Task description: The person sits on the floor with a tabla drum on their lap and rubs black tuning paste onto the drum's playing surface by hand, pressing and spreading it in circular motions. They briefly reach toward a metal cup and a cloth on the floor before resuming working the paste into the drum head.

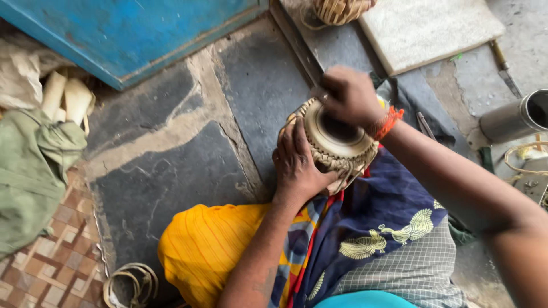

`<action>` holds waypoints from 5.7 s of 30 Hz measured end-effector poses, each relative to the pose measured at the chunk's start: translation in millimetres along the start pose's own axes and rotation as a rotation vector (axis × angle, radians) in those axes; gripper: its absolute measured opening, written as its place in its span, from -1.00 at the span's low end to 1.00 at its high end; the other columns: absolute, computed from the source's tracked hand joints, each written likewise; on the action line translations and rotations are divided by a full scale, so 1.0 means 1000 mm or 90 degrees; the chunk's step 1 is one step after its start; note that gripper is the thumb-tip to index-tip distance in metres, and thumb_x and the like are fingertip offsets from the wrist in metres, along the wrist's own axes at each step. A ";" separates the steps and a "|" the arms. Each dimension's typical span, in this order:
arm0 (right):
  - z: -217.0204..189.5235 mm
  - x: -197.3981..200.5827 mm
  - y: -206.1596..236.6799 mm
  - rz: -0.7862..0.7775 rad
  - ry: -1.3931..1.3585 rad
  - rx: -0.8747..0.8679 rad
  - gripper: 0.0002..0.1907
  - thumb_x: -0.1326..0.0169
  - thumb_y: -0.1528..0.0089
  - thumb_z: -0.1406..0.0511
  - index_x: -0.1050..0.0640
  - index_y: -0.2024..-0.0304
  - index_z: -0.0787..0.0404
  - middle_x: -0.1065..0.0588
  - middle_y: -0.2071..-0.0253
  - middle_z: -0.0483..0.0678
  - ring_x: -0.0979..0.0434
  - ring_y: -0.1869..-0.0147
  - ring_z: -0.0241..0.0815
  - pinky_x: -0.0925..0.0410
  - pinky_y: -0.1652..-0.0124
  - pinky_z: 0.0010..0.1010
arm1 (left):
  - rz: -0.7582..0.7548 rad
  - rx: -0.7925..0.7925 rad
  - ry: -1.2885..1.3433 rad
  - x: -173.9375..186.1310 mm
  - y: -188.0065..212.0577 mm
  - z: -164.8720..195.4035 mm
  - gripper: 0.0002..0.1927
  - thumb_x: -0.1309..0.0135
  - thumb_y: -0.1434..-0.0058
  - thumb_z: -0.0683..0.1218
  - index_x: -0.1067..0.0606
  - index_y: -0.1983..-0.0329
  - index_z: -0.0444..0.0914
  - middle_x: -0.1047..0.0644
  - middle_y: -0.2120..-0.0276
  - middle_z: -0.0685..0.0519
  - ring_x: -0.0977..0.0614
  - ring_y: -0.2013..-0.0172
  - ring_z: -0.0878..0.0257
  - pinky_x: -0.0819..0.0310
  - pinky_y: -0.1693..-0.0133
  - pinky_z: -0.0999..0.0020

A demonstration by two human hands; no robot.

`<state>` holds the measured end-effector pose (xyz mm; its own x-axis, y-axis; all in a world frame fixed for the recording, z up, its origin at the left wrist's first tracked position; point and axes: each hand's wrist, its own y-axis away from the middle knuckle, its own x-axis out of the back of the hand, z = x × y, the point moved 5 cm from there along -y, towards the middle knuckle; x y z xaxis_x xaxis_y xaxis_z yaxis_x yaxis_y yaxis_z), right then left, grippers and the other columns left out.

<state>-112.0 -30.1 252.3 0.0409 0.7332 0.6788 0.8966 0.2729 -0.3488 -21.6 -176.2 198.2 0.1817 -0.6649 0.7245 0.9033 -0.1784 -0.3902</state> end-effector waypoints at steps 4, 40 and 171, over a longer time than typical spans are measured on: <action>-0.020 0.003 0.015 -0.053 -0.069 0.223 -0.79 -0.19 -0.23 0.29 -0.47 0.23 0.28 -0.40 0.32 0.11 -0.45 0.19 0.11 -0.35 0.14 -0.18 | 0.005 -0.016 0.016 -0.001 0.002 -0.001 0.42 -0.43 0.25 0.38 0.06 -0.52 -0.26 -0.20 -0.35 -0.27 -0.25 -0.36 -0.28 -0.22 -0.19 -0.28; 0.012 0.007 0.018 -0.003 0.049 0.031 -0.71 -0.25 -0.15 0.19 -0.55 0.20 0.24 -0.48 0.34 0.13 -0.52 0.30 0.11 -0.37 0.29 -0.19 | -0.040 0.004 0.035 -0.006 -0.001 -0.003 0.44 -0.49 0.35 0.18 0.09 -0.51 -0.28 -0.15 -0.35 -0.30 -0.20 -0.35 -0.32 -0.14 -0.24 -0.29; -0.038 -0.023 0.020 -0.135 -0.176 0.158 -0.28 -0.15 -0.27 0.08 -0.32 -0.41 0.19 -0.41 -0.13 0.13 -0.41 -0.25 0.10 -0.26 -0.22 -0.19 | 0.007 -0.039 -0.136 0.012 -0.023 -0.007 -0.46 -0.25 -0.05 0.06 -0.47 -0.06 -0.25 -0.47 -0.02 -0.13 -0.47 -0.04 -0.17 -0.34 -0.02 -0.14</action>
<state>-78.2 -65.4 254.0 -0.2837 0.7747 0.5651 0.7378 0.5528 -0.3874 -42.7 -185.6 211.8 0.2751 -0.4996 0.8214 0.8770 -0.2197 -0.4274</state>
